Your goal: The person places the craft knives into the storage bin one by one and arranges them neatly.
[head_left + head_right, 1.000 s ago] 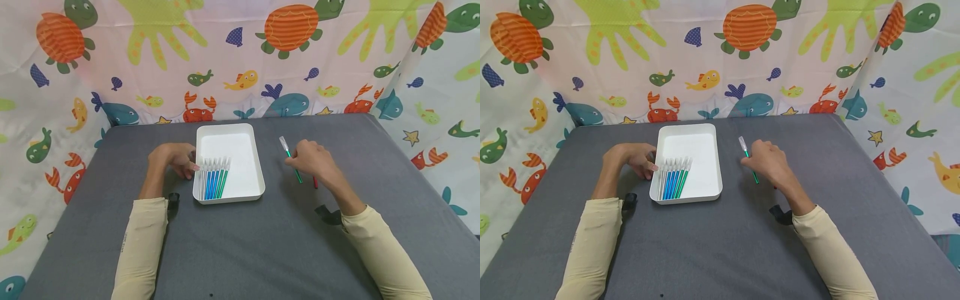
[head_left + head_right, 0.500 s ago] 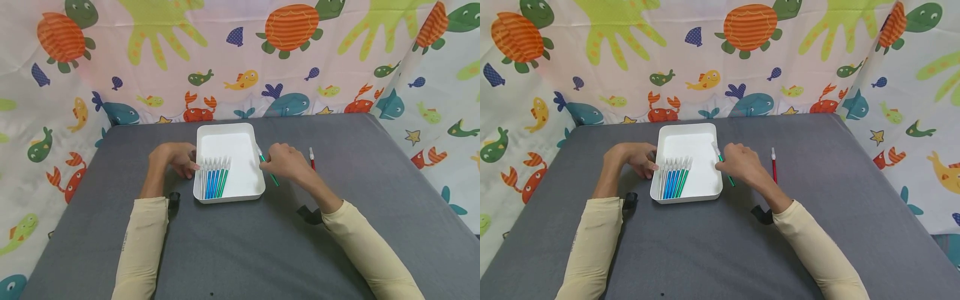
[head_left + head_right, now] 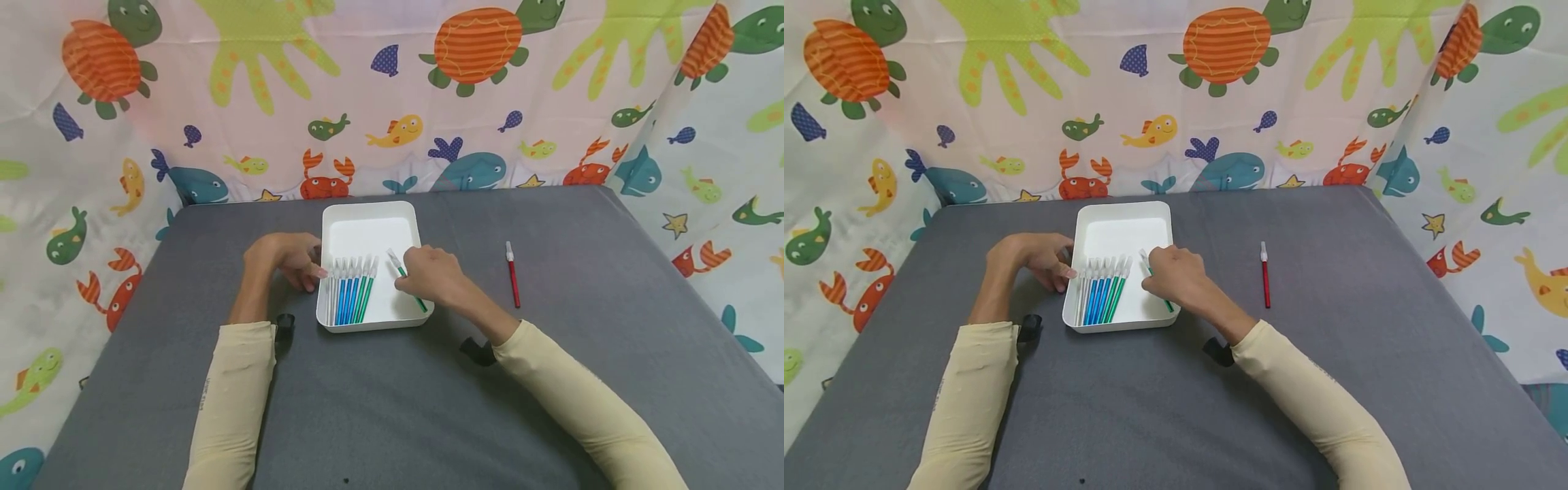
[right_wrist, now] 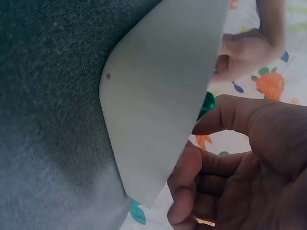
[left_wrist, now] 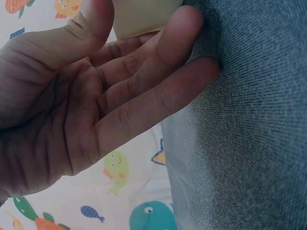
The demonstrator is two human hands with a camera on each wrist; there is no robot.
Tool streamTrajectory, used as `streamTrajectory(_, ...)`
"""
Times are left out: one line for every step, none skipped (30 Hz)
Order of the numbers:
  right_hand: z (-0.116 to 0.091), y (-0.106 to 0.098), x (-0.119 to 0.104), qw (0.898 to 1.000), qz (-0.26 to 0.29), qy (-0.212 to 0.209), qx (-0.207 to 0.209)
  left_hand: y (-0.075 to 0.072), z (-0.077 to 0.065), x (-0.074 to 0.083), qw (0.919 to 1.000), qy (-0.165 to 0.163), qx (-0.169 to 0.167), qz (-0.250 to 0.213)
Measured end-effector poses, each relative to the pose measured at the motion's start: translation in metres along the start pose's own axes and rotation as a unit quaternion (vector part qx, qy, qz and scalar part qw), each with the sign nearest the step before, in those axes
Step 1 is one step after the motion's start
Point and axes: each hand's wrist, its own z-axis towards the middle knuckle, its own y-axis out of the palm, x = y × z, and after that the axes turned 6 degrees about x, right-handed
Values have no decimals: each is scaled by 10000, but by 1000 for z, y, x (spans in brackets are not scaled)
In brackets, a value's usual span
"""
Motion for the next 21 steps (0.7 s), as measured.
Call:
streamTrajectory(1,2,-1,10000,-39,-11,15,0,0,0,10000,1,4,14)
streamTrajectory(2,4,-2,9999,-96,-23,22,0,0,0,10000,-2,9,16)
streamTrajectory(3,6,-4,9999,-154,-42,31,0,0,0,10000,-3,24,29)
streamTrajectory(4,8,-5,9998,-204,-68,36,1,0,0,10000,-1,29,22)
streamTrajectory(4,9,-6,9996,-274,-97,40,1,0,0,10000,6,34,9)
streamTrajectory(5,11,-7,9993,-350,-145,38,1,0,0,10000,10,44,10)
streamTrajectory(5,14,-9,9990,-396,-199,38,1,0,0,10000,-1,54,-1)
streamTrajectory(6,16,-10,9988,-433,-238,42,1,0,0,10000,-4,57,-13)
streamTrajectory(6,18,-12,9985,-465,-269,47,1,0,0,10000,-2,57,-21)
streamTrajectory(6,20,-13,9983,-500,-287,62,1,0,0,10000,20,40,-35)
streamTrajectory(6,22,-15,9982,-518,-293,61,1,0,0,10000,31,35,-33)
streamTrajectory(6,24,-16,9984,-488,-293,64,0,0,0,10000,31,31,-29)
streamTrajectory(6,26,-18,9984,-477,-299,65,0,0,0,10000,27,26,-51)
streamTrajectory(6,27,-20,9983,-494,-298,66,0,0,0,10000,30,18,-46)
streamTrajectory(6,28,-22,9982,-506,-302,69,0,0,0,10000,36,7,-56)
streamTrajectory(6,30,-24,9981,-527,-306,74,0,0,0,10000,44,-2,-62)
streamTrajectory(6,31,-25,9980,-542,-306,61,0,0,0,10000,34,-2,-71)
streamTrajectory(7,32,-27,9979,-555,-320,47,0,0,0,10000,21,-1,-87)
streamTrajectory(7,33,-28,9977,-582,-357,24,0,0,0,9999,17,-2,-100)
streamTrajectory(7,34,-29,9977,-564,-384,3,0,0,0,10000,14,0,-98)
streamTrajectory(7,35,-30,9976,-548,-422,-11,0,0,0,9999,3,3,-108)
